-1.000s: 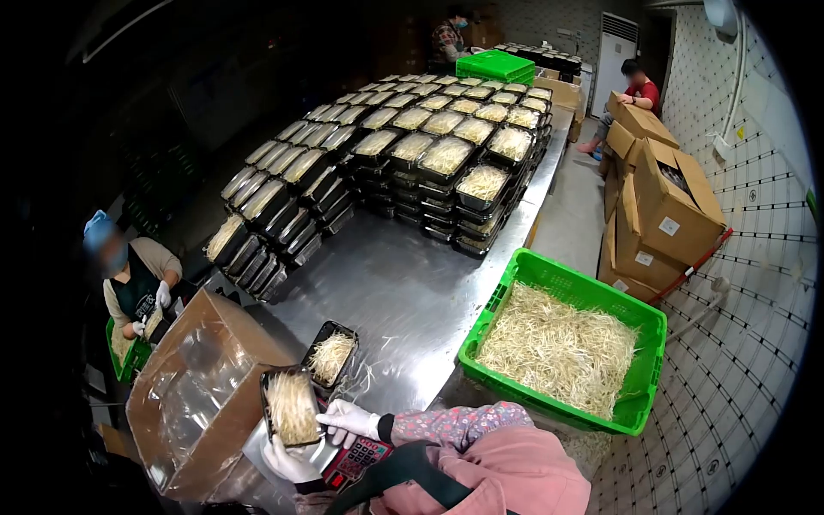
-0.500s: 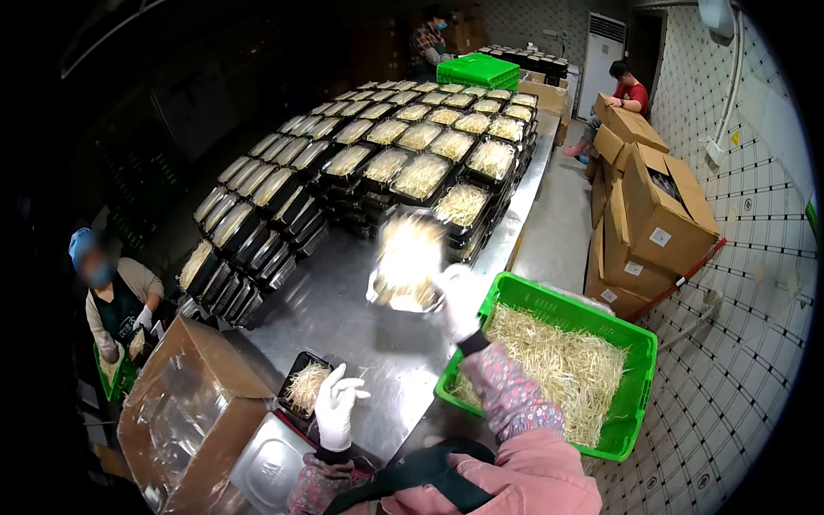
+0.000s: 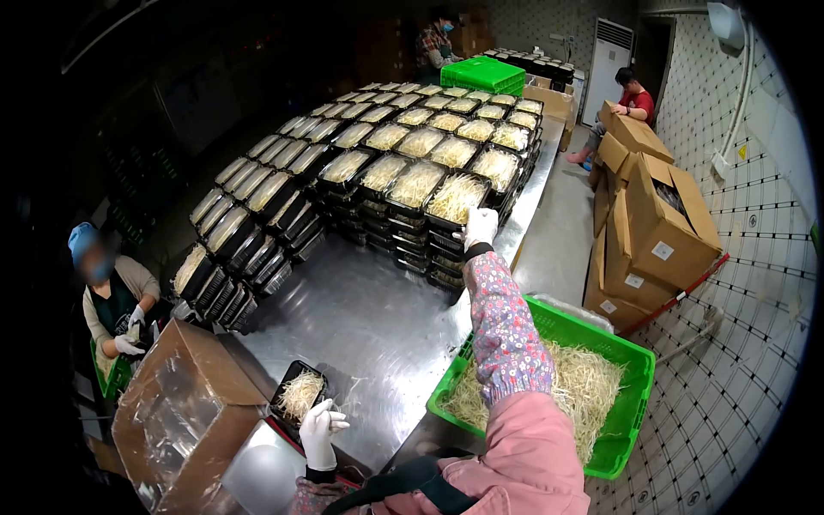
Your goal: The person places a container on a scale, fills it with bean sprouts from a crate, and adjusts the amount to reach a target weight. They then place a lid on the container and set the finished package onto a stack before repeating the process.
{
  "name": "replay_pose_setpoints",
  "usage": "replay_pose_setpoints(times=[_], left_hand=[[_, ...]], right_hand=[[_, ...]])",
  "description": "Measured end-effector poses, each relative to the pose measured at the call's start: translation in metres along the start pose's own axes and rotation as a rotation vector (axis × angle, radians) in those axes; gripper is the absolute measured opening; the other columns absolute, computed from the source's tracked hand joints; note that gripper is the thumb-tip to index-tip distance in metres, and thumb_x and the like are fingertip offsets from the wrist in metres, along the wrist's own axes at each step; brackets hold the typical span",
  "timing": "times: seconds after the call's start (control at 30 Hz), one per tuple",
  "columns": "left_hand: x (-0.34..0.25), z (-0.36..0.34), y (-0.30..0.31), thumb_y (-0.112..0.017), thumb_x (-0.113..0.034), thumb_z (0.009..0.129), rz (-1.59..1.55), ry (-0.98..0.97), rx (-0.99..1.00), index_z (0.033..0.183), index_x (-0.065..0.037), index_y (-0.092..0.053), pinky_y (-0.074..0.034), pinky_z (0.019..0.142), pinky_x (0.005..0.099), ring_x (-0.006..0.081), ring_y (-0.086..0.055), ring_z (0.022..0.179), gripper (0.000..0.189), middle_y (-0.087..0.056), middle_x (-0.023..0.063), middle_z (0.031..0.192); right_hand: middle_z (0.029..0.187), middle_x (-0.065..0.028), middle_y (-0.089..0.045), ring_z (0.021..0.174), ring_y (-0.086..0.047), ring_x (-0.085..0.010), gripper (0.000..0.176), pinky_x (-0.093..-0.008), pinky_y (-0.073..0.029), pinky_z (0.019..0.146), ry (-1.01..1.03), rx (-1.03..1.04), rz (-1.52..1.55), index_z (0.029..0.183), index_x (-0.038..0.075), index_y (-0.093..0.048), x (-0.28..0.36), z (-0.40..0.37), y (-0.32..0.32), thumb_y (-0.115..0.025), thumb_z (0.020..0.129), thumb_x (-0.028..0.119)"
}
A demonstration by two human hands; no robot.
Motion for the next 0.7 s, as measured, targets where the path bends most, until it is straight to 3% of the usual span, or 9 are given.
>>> replay_pose_setpoints(times=[0.07, 0.17, 0.33, 0.4, 0.57, 0.7], left_hand=[[0.003, -0.009, 0.007, -0.044, -0.007, 0.099, 0.011, 0.008, -0.009, 0.117, 0.004, -0.057, -0.055, 0.067, 0.0272, 0.0183, -0.065, 0.068, 0.025, -0.066, 0.0145, 0.086], [0.007, -0.021, 0.019, -0.043, -0.009, 0.1, -0.004, 0.039, 0.008, 0.119, 0.005, -0.056, -0.054, 0.066, 0.0267, 0.0182, -0.065, 0.068, 0.027, -0.065, 0.0142, 0.087], [0.007, -0.039, 0.031, -0.043, -0.007, 0.099, 0.009, 0.095, 0.081, 0.12, 0.006, -0.056, -0.055, 0.069, 0.0276, 0.0183, -0.065, 0.071, 0.027, -0.066, 0.0157, 0.09], [0.014, -0.043, 0.034, -0.044, -0.007, 0.1, -0.021, 0.091, 0.125, 0.12, 0.005, -0.056, -0.055, 0.069, 0.0276, 0.0178, -0.065, 0.071, 0.027, -0.066, 0.0153, 0.09], [0.033, -0.049, 0.028, -0.046, -0.01, 0.1, -0.03, 0.111, 0.317, 0.123, 0.005, -0.055, -0.054, 0.072, 0.0262, 0.0157, -0.064, 0.075, 0.029, -0.066, 0.0134, 0.093], [0.046, -0.05, 0.011, -0.047, -0.008, 0.099, 0.028, 0.156, 0.422, 0.128, 0.004, -0.051, -0.053, 0.071, 0.025, 0.0136, -0.064, 0.076, 0.031, -0.067, 0.0116, 0.095]], right_hand=[[0.073, -0.0071, -0.053, 0.046, -0.054, -0.0186, 0.04, -0.041, -0.055, 0.039, -0.041, 0.022, 0.047, 0.097, 0.006, -0.045, 0.003, -0.009, 0.008, -0.07, 0.087, 0.036], [0.074, -0.0073, -0.056, 0.048, -0.057, -0.0192, 0.042, -0.0391, -0.055, 0.04, -0.122, 0.199, 0.149, 0.092, 0.007, -0.047, 0.0, -0.038, 0.036, -0.066, 0.089, 0.044], [0.085, -0.008, -0.061, 0.063, -0.064, -0.02, 0.032, -0.0343, -0.056, 0.05, -0.115, 0.237, 0.057, 0.107, 0.009, -0.048, -0.038, -0.11, 0.128, -0.063, 0.093, 0.034], [0.091, -0.0093, -0.063, 0.072, -0.065, -0.0201, 0.033, -0.0368, -0.057, 0.058, -0.176, 0.314, -0.089, 0.112, 0.008, -0.05, -0.041, -0.156, 0.184, -0.063, 0.093, 0.031], [0.088, -0.0094, -0.066, 0.066, -0.065, -0.0193, 0.019, -0.0373, -0.057, 0.054, -0.329, 0.094, -0.24, 0.104, 0.011, -0.054, -0.056, -0.236, 0.337, -0.061, 0.092, 0.023], [0.082, -0.0071, -0.065, 0.063, -0.064, -0.0178, 0.014, -0.0342, -0.054, 0.051, -0.23, -0.167, -0.355, 0.098, 0.009, -0.056, -0.052, -0.281, 0.456, -0.06, 0.093, 0.022]])
Point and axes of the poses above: each hand's wrist, its own z-axis towards the middle knuckle, its own y-axis out of the back of the hand, x = y × z, the point moved 1 cm from there along z, towards the middle knuckle
